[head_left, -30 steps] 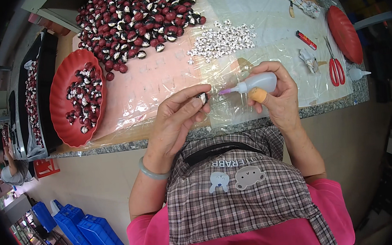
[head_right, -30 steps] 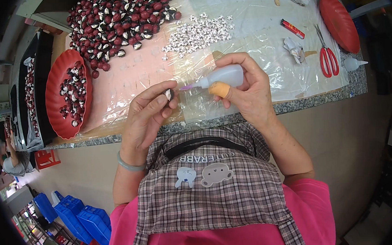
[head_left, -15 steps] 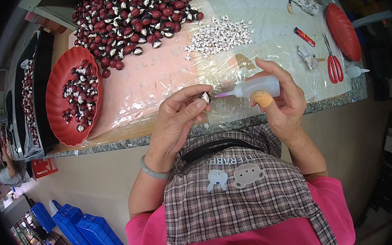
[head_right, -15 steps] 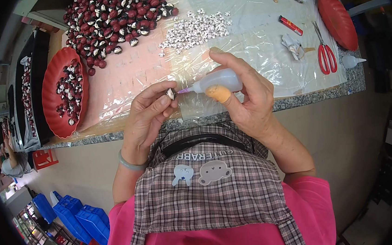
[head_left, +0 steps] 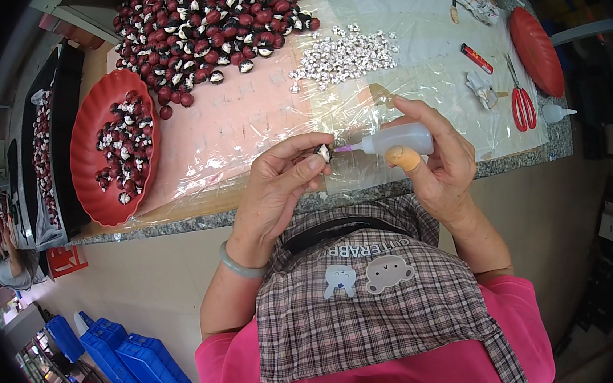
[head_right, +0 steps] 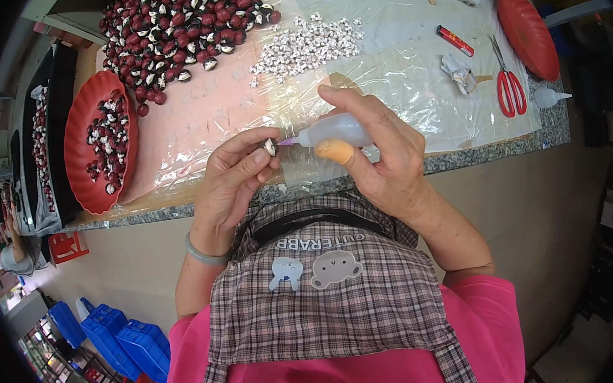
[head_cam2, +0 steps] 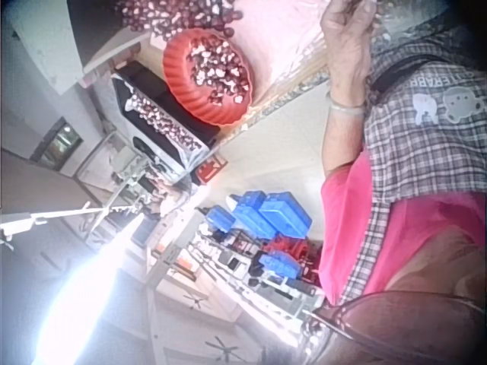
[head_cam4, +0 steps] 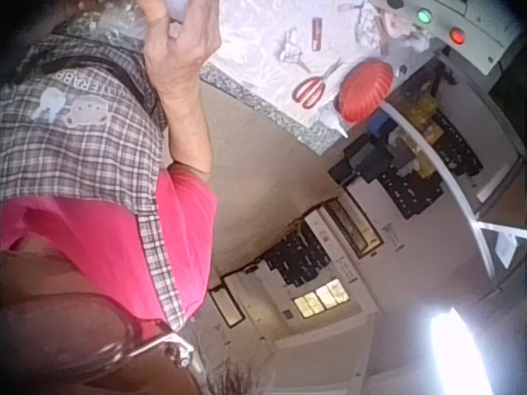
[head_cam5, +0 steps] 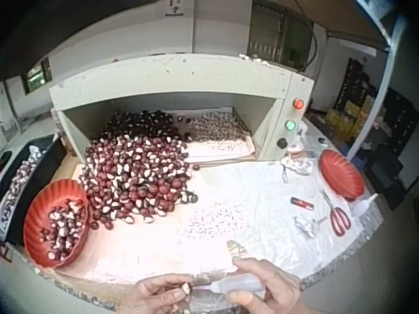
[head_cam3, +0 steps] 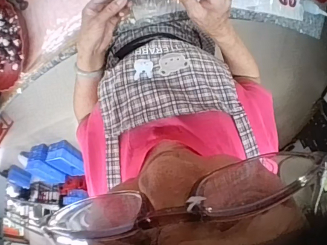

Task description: Assembling small toy components by applying glue from a bottle to black plastic bases and attaching decorative white and pink pieces.

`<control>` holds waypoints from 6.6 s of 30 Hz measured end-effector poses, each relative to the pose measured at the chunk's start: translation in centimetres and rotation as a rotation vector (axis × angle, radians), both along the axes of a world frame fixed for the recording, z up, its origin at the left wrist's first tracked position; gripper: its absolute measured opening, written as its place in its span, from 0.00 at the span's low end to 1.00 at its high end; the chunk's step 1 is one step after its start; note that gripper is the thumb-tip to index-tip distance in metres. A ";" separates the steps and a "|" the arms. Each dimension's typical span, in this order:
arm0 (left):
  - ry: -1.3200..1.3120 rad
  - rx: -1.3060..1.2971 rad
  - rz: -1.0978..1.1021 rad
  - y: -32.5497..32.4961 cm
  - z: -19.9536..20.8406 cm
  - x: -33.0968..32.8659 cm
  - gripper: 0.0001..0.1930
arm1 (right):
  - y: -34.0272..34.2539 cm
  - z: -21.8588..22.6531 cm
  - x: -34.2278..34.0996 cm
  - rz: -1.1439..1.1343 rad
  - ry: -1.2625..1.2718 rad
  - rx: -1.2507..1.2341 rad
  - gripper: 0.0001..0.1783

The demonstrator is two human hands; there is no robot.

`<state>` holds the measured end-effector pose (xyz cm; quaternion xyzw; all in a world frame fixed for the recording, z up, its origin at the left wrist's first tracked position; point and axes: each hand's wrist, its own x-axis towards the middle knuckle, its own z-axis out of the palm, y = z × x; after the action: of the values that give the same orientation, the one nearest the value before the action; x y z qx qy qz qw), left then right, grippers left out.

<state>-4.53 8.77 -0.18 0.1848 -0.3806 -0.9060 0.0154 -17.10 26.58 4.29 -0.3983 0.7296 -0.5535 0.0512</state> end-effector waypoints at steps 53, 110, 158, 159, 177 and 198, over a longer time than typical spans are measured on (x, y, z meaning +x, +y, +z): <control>0.011 -0.022 0.093 -0.8 -0.3 0.6 0.16 | -3.3 -3.0 -6.9 0.143 0.206 0.489 0.12; -0.017 -0.633 0.016 1.7 0.3 0.2 0.13 | -2.2 -2.4 -0.5 0.223 -0.315 0.248 0.08; 0.018 -1.035 0.185 -4.9 0.3 -3.2 0.12 | 0.8 -2.4 -3.0 0.301 -0.807 -0.030 0.20; 0.032 -0.771 0.146 -4.4 0.5 -2.6 0.13 | 0.8 -2.8 -2.9 0.290 -0.784 -0.089 0.17; 0.065 -0.196 0.101 -0.1 1.0 -0.2 0.11 | 0.3 -0.4 -0.6 0.074 -0.439 -0.165 0.24; 0.003 -0.183 0.065 0.0 0.7 -0.2 0.11 | -0.1 -0.8 0.0 0.005 -0.112 -0.074 0.25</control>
<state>-4.68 8.75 0.50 0.1934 -0.4557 -0.8666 0.0625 -17.10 26.51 3.53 -0.3702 0.7037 -0.6013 0.0786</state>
